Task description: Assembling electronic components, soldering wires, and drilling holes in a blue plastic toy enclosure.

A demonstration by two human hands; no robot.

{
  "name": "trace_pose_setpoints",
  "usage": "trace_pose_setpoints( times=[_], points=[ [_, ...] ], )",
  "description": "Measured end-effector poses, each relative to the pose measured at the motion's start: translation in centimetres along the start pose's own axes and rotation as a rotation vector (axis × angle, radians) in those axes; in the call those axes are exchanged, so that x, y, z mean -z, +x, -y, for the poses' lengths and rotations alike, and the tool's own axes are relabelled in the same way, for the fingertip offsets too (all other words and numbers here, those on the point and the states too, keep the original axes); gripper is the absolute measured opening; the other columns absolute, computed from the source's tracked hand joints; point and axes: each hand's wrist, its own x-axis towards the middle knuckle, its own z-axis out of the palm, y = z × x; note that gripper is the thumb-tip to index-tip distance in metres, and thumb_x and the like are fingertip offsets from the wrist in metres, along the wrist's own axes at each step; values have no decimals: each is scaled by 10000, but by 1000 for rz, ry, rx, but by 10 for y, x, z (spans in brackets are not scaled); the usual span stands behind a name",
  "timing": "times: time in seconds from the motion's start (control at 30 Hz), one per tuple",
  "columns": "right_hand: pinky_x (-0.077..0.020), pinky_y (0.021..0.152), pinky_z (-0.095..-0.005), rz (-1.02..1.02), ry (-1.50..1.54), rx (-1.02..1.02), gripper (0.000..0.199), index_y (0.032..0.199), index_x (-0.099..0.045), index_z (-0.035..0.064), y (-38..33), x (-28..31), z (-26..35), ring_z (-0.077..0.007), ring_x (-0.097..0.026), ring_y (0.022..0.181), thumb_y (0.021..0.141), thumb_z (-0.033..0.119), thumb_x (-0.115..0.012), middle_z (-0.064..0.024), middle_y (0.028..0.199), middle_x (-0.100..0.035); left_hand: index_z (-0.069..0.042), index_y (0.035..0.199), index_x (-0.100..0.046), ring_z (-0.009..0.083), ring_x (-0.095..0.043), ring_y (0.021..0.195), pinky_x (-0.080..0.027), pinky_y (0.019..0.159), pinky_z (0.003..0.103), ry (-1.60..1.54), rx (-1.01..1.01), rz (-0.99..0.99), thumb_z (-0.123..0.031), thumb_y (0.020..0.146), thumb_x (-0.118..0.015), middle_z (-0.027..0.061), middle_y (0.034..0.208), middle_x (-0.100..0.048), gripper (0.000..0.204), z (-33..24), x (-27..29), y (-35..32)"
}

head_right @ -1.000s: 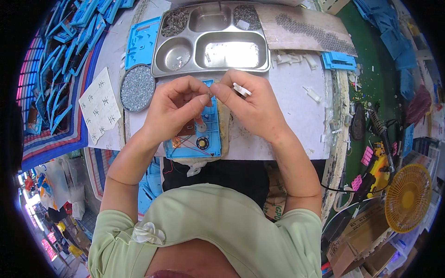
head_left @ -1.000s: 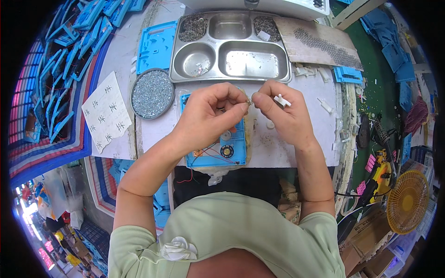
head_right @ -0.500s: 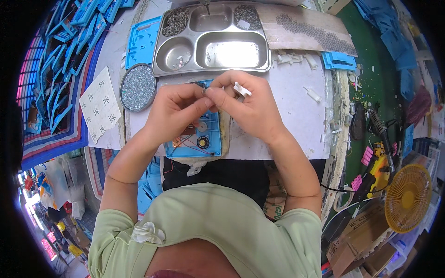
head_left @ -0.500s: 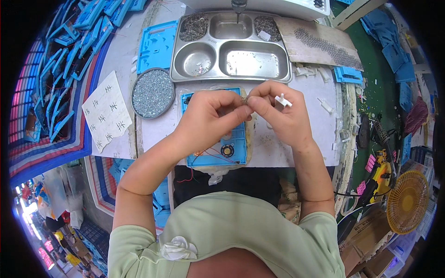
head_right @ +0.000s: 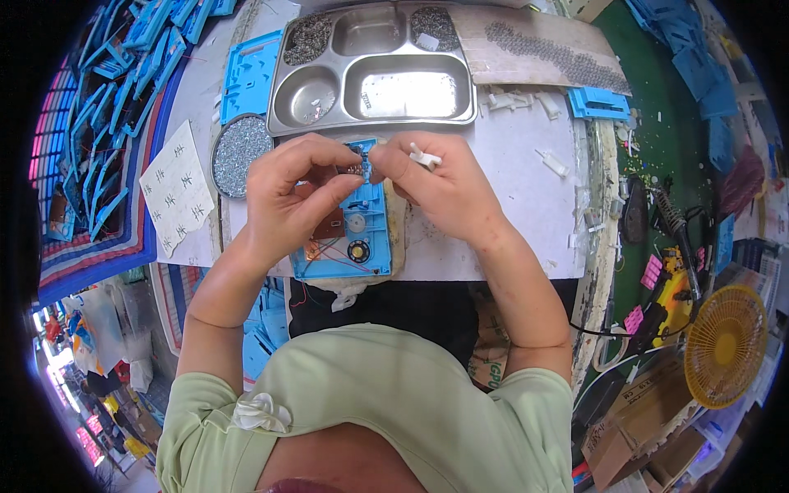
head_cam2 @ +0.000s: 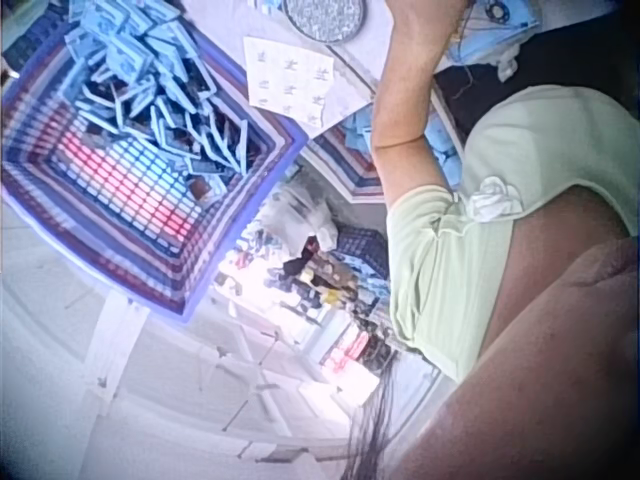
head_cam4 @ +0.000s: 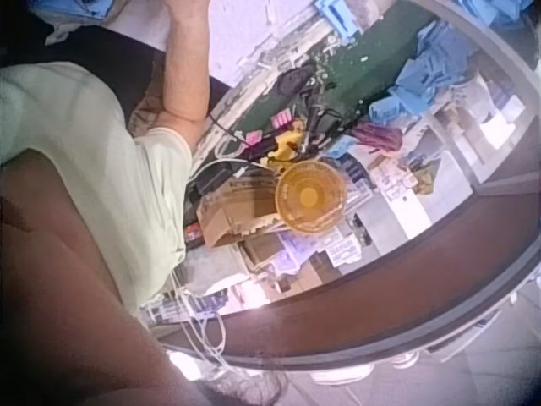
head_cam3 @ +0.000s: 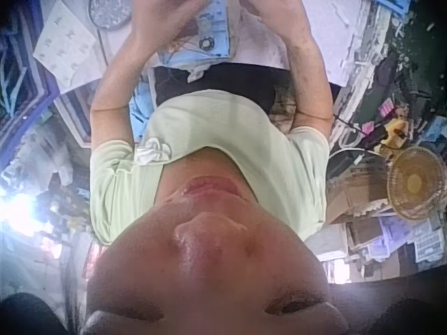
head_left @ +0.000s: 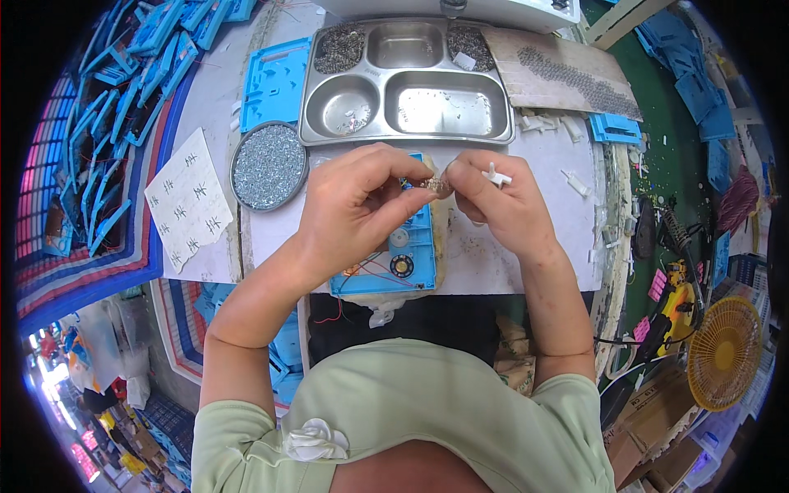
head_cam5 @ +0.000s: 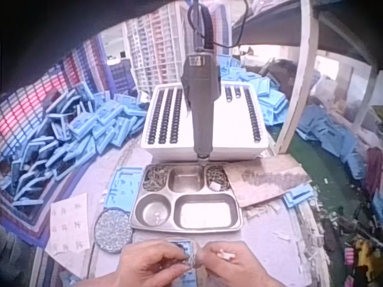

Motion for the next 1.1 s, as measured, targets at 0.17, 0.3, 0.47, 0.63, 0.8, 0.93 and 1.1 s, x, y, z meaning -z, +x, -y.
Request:
trace_pose_setpoints(
  times=[0.17, 0.3, 0.47, 0.63, 0.8, 0.93, 1.1],
  points=[
    [-397, 616, -246, -30, -147, 109, 328, 830, -627, 15, 1, -2, -3, -55, -458, 684, 1017, 284, -605, 24, 693, -542, -8, 931, -712, 104, -612, 608, -476, 555, 249, -26, -2, 1, -61, 830, -785, 63, 816, -685, 135, 3, -2, 0],
    [-406, 625, -253, -30, -163, 150, 329, 834, -609, 6, 1, -3, -4, -68, -458, 698, 1024, 273, -591, 9, 706, -543, 6, 935, -712, 94, -636, 653, -507, 592, 244, -120, 80, 12, -69, 845, -780, 65, 840, -696, 135, 2, -1, -1],
    [-410, 629, -260, -71, -194, 209, 324, 843, -590, 3, 0, -6, -8, -84, -470, 690, 1035, 263, -568, -8, 708, -538, 17, 949, -709, 87, -644, 677, -517, 606, 244, -204, 178, 52, -75, 866, -764, 64, 851, -696, 135, 0, 1, -3],
    [-389, 601, -257, -66, -164, 181, 338, 831, -565, 12, -1, -9, -5, -78, -456, 664, 1049, 270, -545, -4, 705, -525, 19, 954, -706, 85, -646, 675, -516, 601, 244, -203, 93, 51, -70, 886, -742, 63, 839, -688, 118, 6, 1, -2],
    [-348, 566, -238, -47, -5, 99, 329, 836, -548, 29, -1, -10, -7, -48, -411, 644, 1057, 271, -531, 24, 711, -498, 19, 980, -699, 75, -632, 639, -498, 561, 236, -231, 128, 45, -68, 911, -706, 49, 816, -671, 111, 7, -2, -4],
    [-358, 570, -246, -57, -24, 99, 321, 845, -552, 24, 0, -11, -9, -53, -424, 649, 1054, 267, -537, 18, 710, -502, 16, 986, -680, 51, -599, 609, -473, 530, 219, -320, 314, 82, -80, 917, -681, 25, 776, -644, 118, 3, 0, -5],
    [-411, 597, -291, -92, -240, 159, 280, 875, -576, 12, 1, -10, -13, -144, -496, 640, 1036, 241, -557, -58, 698, -545, 10, 972, -655, 29, -574, 624, -464, 536, 201, -291, 326, 127, -75, 919, -646, 6, 776, -624, 101, 5, 1, -4]
  ],
)
